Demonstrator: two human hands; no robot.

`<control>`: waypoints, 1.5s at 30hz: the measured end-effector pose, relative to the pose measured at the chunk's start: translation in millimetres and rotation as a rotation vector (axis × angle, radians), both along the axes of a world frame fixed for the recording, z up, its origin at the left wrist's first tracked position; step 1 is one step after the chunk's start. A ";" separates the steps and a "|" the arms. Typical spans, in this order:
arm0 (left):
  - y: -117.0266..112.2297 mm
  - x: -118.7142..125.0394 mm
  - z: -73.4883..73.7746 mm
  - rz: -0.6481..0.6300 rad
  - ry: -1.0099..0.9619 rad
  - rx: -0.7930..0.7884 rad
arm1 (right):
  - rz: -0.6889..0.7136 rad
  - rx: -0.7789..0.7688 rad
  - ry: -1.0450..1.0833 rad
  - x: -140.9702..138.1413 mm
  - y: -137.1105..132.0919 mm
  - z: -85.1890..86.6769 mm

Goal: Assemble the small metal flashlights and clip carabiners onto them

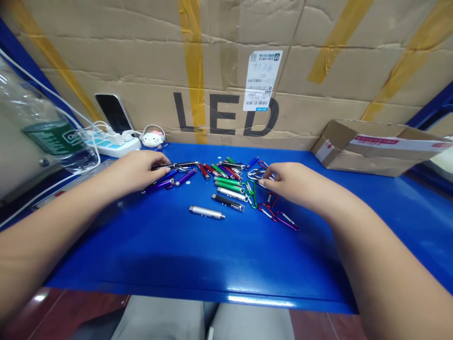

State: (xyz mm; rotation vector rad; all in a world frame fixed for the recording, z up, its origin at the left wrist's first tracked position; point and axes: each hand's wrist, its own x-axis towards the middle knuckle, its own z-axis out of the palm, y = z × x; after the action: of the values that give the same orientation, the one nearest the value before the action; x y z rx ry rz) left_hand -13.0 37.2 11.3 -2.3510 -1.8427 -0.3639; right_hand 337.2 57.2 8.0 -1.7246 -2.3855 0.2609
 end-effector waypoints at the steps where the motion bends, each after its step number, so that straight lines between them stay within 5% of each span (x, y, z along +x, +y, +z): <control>1: -2.2 2.9 -0.3 -0.001 0.027 0.027 | -0.001 -0.034 -0.030 3.2 1.4 -0.9; 4: -13.6 22.2 3.0 -0.097 0.056 0.147 | -0.009 -0.076 -0.057 7.0 2.5 -0.1; 9: -32.1 72.7 4.6 -0.489 0.020 -0.037 | -0.017 -0.036 -0.094 -0.4 2.1 3.5; 12: -32.6 91.0 -1.6 -0.596 0.023 -0.099 | 0.011 -0.029 -0.134 -5.2 6.2 -0.9; 20: -19.2 86.5 -10.4 -0.605 0.034 -0.135 | 0.036 0.006 -0.174 -10.3 11.4 -0.5; 31: -34.1 78.5 -0.3 -0.526 -0.180 -0.118 | 0.048 0.051 -0.159 2.3 16.4 -5.0; 38: -34.4 67.5 2.7 -0.494 -0.228 -0.076 | -0.056 0.118 0.312 -1.8 3.5 11.0; 45: -27.2 66.1 -9.5 -0.471 -0.072 -0.184 | 0.032 0.046 0.638 -17.9 -11.3 15.6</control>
State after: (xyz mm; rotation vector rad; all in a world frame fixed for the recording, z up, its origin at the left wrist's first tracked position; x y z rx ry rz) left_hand 53.1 9.9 1.8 -2.9289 -1.3790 -0.3412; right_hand 319.3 45.8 23.5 -1.3175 -1.9276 0.6435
